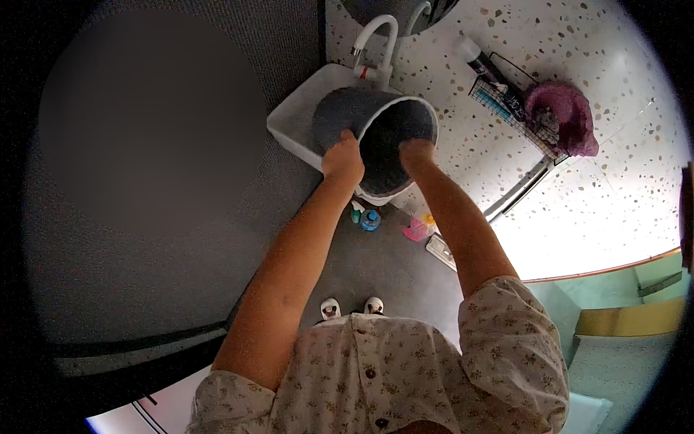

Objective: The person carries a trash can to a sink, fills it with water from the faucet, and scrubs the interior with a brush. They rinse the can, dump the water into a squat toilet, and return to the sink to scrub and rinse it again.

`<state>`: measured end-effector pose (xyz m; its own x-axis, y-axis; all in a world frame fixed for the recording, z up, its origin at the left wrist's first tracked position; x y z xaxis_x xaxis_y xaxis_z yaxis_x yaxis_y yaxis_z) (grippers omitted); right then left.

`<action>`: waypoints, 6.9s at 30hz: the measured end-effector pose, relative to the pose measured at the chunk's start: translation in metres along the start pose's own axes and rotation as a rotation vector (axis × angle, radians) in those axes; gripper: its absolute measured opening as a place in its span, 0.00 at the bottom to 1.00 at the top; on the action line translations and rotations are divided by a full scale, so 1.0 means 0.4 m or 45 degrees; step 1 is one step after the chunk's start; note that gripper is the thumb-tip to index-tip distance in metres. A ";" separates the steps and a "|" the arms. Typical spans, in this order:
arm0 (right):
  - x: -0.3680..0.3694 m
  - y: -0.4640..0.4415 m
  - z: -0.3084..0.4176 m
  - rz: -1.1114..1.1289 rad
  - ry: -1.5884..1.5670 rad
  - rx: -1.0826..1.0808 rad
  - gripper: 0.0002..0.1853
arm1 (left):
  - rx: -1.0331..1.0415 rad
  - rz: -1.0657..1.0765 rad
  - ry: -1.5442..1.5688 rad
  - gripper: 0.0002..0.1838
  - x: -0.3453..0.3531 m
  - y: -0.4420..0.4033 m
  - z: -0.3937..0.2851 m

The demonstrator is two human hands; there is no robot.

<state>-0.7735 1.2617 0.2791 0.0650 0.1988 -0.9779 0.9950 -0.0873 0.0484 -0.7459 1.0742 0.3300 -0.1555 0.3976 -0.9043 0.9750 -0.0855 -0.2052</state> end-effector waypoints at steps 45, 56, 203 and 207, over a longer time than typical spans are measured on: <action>-0.041 0.177 -0.096 0.080 -0.025 -0.325 0.12 | 0.012 -0.017 0.002 0.20 0.010 -0.008 -0.001; 0.245 -0.132 0.167 0.363 -0.341 -0.178 0.22 | 0.092 -0.066 -0.007 0.21 0.038 -0.013 0.019; 0.181 -0.109 0.243 0.251 -0.636 -0.352 0.14 | 0.150 0.054 -0.188 0.12 -0.019 -0.150 -0.027; 0.134 -0.112 0.150 0.265 -0.362 0.072 0.13 | 0.135 0.171 -0.258 0.12 -0.045 -0.156 -0.047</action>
<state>-0.8192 1.2175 0.2125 0.2342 -0.1080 -0.9662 0.9564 -0.1528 0.2489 -0.8009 1.0897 0.3660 -0.0648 0.1860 -0.9804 0.9685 -0.2250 -0.1067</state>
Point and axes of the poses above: each hand's wrist, its own y-axis away from the middle knuckle, its own x-axis out of the palm, z = x × y, the point moved 2 cm from there along -y, towards the middle knuckle, and after that the axes turned 12 degrees about -z, right-handed, at the moved point
